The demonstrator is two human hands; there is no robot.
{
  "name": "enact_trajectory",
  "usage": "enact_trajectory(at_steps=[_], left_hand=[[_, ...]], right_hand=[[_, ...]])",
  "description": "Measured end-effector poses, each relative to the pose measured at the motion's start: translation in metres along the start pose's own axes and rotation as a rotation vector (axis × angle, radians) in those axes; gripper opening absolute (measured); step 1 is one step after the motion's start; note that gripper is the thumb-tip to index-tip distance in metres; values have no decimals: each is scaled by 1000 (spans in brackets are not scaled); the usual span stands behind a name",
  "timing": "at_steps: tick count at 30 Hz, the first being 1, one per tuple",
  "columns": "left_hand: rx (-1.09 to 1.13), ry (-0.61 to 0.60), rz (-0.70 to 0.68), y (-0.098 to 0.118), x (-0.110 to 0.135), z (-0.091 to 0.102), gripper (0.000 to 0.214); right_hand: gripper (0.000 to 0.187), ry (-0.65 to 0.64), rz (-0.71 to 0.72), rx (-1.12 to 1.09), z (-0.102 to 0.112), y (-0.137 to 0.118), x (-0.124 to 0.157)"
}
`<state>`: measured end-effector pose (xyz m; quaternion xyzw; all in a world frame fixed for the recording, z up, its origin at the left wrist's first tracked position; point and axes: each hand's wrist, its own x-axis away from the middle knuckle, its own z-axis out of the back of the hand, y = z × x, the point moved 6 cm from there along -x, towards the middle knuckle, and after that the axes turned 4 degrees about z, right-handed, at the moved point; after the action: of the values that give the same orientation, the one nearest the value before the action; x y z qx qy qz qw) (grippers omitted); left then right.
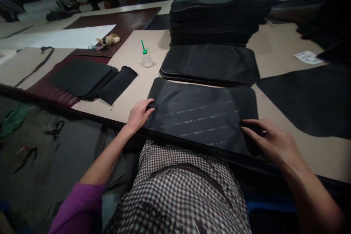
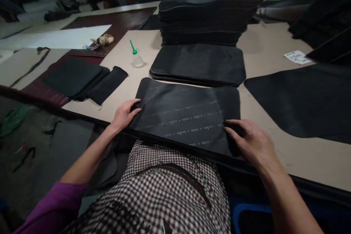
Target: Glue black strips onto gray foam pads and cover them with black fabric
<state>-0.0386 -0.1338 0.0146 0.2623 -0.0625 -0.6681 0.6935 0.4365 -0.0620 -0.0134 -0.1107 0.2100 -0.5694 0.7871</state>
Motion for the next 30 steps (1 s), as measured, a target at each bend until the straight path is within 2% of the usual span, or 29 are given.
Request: enact_trajectory(at_steps=[5,9,16,19,21,25,27,30], left_hand=[[-21,-9,-4,-1,0,0,32],[-34,17,-1,-3,0,0,30],[-137,77,40,-4,4,6,35],[-151,85,31,11,0,6,40],[-126,14,-50,32,-6,-2,46],[-106,-241,-241,71,-28,-34,63],[-143,-319,-288,78,-42,-49,69],[-230,-350,-318,71,-62,-65,73]], right_hand=[[48,14,15,-7,1,-1,0],[43,31,68,40,-2,2,1],[52,178,259,177,9,-11,-3],[46,148,344,94,4,-16,-3],[40,90,373,18,-5,-13,-2],[36,45,378,-24,-19,0,0],[35,35,382,-25,-21,3,1],[35,33,381,-38,-19,2,2]])
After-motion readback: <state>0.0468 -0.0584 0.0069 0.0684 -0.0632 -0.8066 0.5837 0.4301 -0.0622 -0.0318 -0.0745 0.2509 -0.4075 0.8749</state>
